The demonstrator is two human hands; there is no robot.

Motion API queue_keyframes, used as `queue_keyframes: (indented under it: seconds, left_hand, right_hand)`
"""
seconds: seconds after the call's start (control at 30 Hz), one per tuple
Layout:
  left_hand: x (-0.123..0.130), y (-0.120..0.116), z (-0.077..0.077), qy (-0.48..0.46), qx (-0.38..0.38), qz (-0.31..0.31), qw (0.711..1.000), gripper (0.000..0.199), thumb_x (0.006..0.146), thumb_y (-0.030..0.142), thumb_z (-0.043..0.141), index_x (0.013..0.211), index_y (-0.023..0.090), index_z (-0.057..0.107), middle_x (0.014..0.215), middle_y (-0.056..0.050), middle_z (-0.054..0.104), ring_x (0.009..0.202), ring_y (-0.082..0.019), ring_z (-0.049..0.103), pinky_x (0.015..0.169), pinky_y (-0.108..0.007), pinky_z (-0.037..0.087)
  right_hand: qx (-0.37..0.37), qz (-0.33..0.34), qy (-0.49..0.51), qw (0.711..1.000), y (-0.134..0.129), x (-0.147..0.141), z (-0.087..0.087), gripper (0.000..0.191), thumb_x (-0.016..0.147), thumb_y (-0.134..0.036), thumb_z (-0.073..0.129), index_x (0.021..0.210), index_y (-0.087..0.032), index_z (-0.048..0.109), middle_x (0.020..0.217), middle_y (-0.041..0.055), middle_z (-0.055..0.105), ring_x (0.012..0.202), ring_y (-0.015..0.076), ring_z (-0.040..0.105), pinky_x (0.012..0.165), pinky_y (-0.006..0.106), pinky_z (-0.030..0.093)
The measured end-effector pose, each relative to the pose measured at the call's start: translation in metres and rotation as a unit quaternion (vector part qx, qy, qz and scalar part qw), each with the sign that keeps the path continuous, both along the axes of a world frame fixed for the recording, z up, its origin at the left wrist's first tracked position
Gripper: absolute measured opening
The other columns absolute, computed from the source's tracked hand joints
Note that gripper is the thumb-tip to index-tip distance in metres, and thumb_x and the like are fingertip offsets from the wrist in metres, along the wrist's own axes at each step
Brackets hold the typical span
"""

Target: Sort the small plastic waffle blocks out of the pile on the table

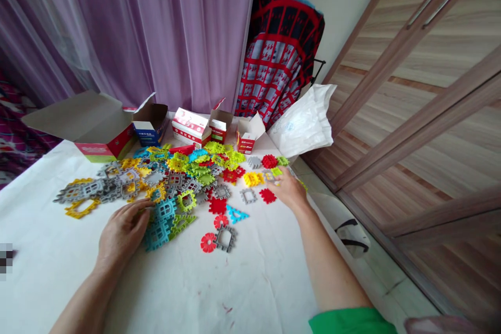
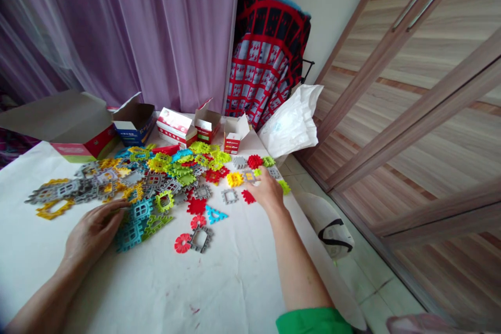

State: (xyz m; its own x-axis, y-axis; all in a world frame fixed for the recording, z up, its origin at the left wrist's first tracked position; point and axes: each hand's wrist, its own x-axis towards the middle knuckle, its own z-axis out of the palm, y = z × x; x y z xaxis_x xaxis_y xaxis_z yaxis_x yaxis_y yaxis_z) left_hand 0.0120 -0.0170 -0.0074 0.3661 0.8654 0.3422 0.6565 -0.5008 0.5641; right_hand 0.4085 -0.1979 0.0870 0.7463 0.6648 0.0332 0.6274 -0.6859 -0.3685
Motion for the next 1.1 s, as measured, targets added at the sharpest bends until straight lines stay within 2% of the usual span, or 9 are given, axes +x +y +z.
queue_keyframes:
  seconds: [0.13,0.27,0.4,0.67,0.8,1.1]
  left_hand:
    - [-0.002,0.005,-0.002,0.021,0.0,0.007,1.0,0.051,0.085,0.059,0.042,0.101,0.025,0.077,0.114,-0.007,0.078,0.106,-0.026,0.072,0.099,-0.041,0.056]
    - [-0.006,0.01,-0.009,0.033,0.002,0.018,0.999,0.053,0.082,0.062,0.041,0.099,0.027,0.077,0.114,-0.005,0.079,0.106,-0.026,0.072,0.099,-0.04,0.056]
    - [-0.009,0.013,-0.011,0.04,-0.003,0.028,0.999,0.058,0.08,0.068,0.039,0.1,0.029,0.077,0.114,-0.003,0.079,0.107,-0.028,0.072,0.098,-0.041,0.057]
    - [-0.009,0.013,-0.003,0.034,-0.027,0.023,0.999,0.057,0.078,0.069,0.041,0.099,0.029,0.076,0.115,-0.003,0.079,0.109,-0.03,0.072,0.101,-0.046,0.057]
    - [-0.008,0.015,-0.008,0.022,-0.05,0.033,0.998,0.059,0.075,0.071,0.041,0.097,0.029,0.076,0.116,-0.005,0.078,0.111,-0.033,0.071,0.104,-0.051,0.054]
    - [-0.016,0.02,-0.02,0.019,-0.061,0.036,0.997,0.059,0.079,0.071,0.042,0.104,0.029,0.076,0.124,-0.007,0.075,0.118,-0.032,0.069,0.109,-0.053,0.05]
  right_hand:
    - [-0.035,-0.102,-0.008,0.994,-0.014,0.074,0.011,0.076,0.083,-0.046,0.072,0.15,-0.02,0.047,0.121,0.0087,0.076,0.119,0.0301,0.069,0.097,0.037,0.053]
    - [-0.094,-0.141,-0.016,0.985,-0.007,0.11,0.008,0.077,0.084,-0.047,0.073,0.149,-0.016,0.048,0.132,0.0164,0.07,0.127,0.0329,0.065,0.102,0.041,0.052]
    - [-0.127,-0.131,-0.025,0.983,0.006,0.118,-0.001,0.071,0.085,-0.047,0.073,0.146,-0.017,0.052,0.139,0.0187,0.065,0.129,0.0325,0.064,0.101,0.039,0.052]
    - [-0.162,-0.107,-0.018,0.981,0.013,0.123,-0.012,0.066,0.086,-0.049,0.072,0.142,-0.018,0.053,0.131,0.0175,0.069,0.126,0.0319,0.065,0.099,0.038,0.052]
    - [-0.171,-0.091,-0.017,0.981,0.013,0.123,-0.015,0.064,0.087,-0.049,0.07,0.141,-0.019,0.052,0.132,0.0172,0.069,0.127,0.0326,0.064,0.1,0.039,0.052]
    - [-0.183,-0.067,-0.025,0.98,0.012,0.122,-0.015,0.063,0.085,-0.047,0.071,0.14,-0.021,0.052,0.131,0.0165,0.069,0.125,0.0328,0.065,0.099,0.041,0.052]
